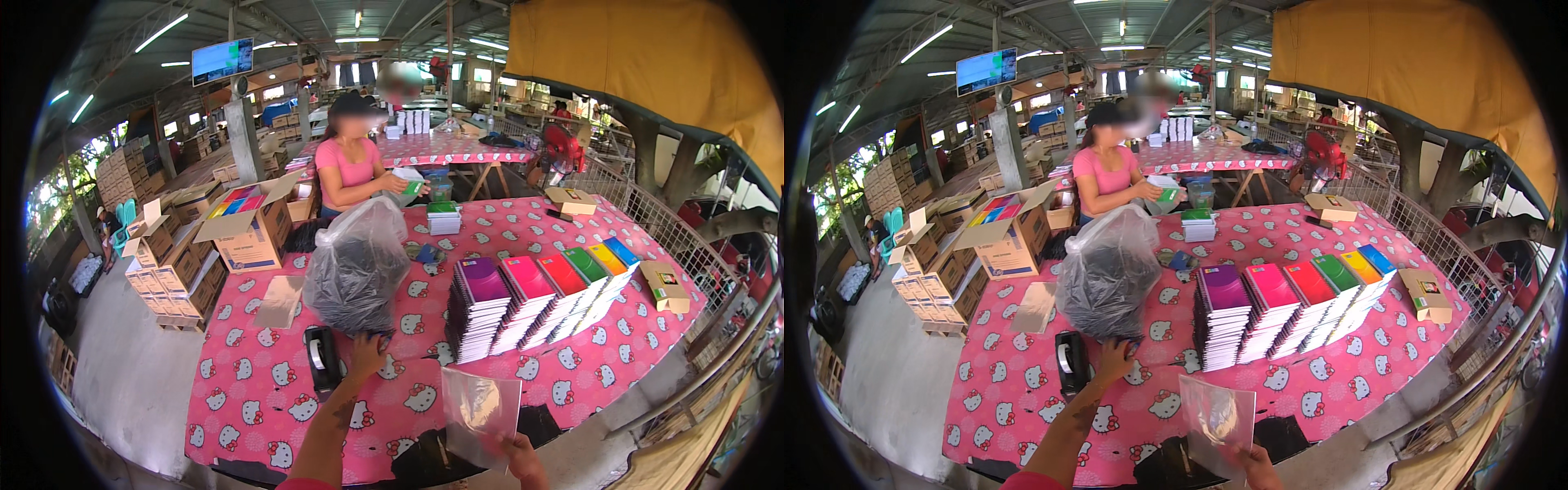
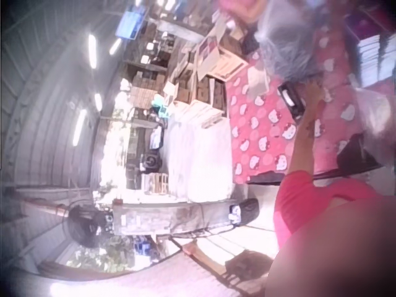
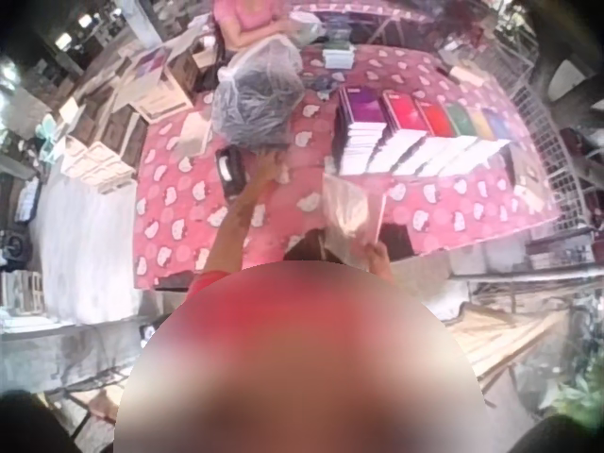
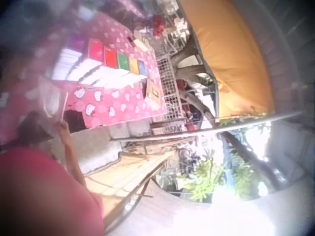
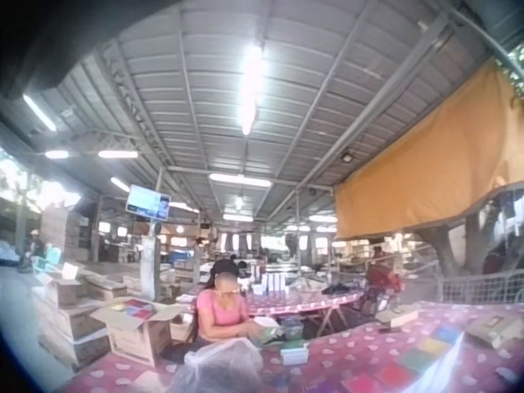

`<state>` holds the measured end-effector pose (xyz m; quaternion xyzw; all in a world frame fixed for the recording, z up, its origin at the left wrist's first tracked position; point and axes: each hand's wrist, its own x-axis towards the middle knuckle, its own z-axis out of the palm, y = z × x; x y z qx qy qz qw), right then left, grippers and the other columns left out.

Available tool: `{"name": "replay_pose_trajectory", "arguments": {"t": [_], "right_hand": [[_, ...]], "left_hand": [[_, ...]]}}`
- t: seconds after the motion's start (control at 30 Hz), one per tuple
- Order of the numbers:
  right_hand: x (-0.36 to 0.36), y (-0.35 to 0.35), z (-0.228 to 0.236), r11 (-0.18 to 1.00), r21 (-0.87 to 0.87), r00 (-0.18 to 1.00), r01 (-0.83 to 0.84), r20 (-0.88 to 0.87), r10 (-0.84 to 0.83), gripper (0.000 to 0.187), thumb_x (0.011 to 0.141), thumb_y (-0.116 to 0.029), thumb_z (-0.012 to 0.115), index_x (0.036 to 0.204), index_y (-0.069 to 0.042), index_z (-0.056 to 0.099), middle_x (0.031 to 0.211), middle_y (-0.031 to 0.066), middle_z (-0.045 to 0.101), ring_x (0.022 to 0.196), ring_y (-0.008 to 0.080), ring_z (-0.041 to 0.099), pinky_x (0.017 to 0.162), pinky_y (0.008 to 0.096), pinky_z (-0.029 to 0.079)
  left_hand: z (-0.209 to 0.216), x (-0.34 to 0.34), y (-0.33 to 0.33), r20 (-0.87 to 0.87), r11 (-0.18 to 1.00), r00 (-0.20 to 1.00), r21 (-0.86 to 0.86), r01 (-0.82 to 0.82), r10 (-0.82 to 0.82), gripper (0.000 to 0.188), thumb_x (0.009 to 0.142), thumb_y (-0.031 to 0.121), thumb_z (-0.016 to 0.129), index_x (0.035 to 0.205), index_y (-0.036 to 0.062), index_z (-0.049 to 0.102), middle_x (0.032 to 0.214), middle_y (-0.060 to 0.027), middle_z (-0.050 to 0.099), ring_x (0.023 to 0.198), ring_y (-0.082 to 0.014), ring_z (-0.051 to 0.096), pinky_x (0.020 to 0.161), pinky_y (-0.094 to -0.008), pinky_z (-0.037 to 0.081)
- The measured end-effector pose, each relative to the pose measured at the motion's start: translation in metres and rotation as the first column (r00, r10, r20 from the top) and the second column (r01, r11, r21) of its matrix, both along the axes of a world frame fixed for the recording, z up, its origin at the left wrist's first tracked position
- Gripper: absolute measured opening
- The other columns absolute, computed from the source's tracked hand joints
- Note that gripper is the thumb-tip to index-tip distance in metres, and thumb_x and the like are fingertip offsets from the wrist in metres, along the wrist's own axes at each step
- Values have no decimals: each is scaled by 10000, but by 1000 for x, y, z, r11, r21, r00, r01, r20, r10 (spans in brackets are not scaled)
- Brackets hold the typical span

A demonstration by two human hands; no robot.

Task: The person staples the spine of a stack of notebooks using a handheld stapler. They then place the stapled notebooks on the table and handle a clear plastic bag.

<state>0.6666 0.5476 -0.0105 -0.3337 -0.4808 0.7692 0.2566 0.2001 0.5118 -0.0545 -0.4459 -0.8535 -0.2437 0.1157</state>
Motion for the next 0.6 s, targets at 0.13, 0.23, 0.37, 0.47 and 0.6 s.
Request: {"name": "replay_pose_trajectory", "arguments": {"t": [0.13, 0.23, 0.37, 0.47, 0.6], "right_hand": [[11, 21, -29, 972, -221, 979, 83, -166, -121, 114, 936, -108, 626, 1009, -44, 685, 943, 21, 678, 891, 136, 640, 802, 320, 512], [-10, 35, -27, 926, -375, 967, -33, -245, -65, 155, 945, -106, 611, 1070, -26, 655, 991, 41, 665, 932, 158, 641, 843, 351, 515], [-41, 43, 9, 898, -386, 954, -213, -281, 106, 244, 963, -136, 588, 1163, 2, 605, 1020, 56, 647, 935, 178, 637, 875, 365, 507], [-75, 28, 29, 963, -117, 958, -242, -186, 218, 384, 972, -194, 571, 1311, -31, 498, 1186, 71, 577, 1088, 166, 565, 938, 370, 469], [-84, 19, 26, 942, -51, 895, -332, -332, 298, 418, 987, -230, 538, 1362, -77, 434, 1359, 73, 470, 1226, 185, 472, 994, 404, 416]], "left_hand": [[38, 65, 14, 724, 956, 646, 293, 30, -242, 486, 818, 264, 681, 1202, -14, 572, 1168, -149, 577, 1097, -264, 557, 914, -432, 465], [39, 129, -29, 813, 821, -247, 562, 99, -527, 344, 915, 238, 625, 1140, -19, 594, 991, -31, 617, 892, -120, 586, 787, -332, 470], [95, 189, -65, 881, 895, 161, 430, 119, -445, 262, 940, 256, 627, 1070, 28, 625, 911, 32, 588, 852, -77, 533, 743, -262, 456], [144, 205, -93, 716, 912, 612, 410, 22, -337, 157, 884, 93, 660, 1036, 52, 672, 788, -39, 651, 697, -86, 578, 614, -252, 469], [215, 249, -104, 312, 935, 940, 355, 21, -139, 105, 898, 99, 642, 954, 31, 698, 768, -74, 675, 586, -159, 594, 550, -282, 470]]}}
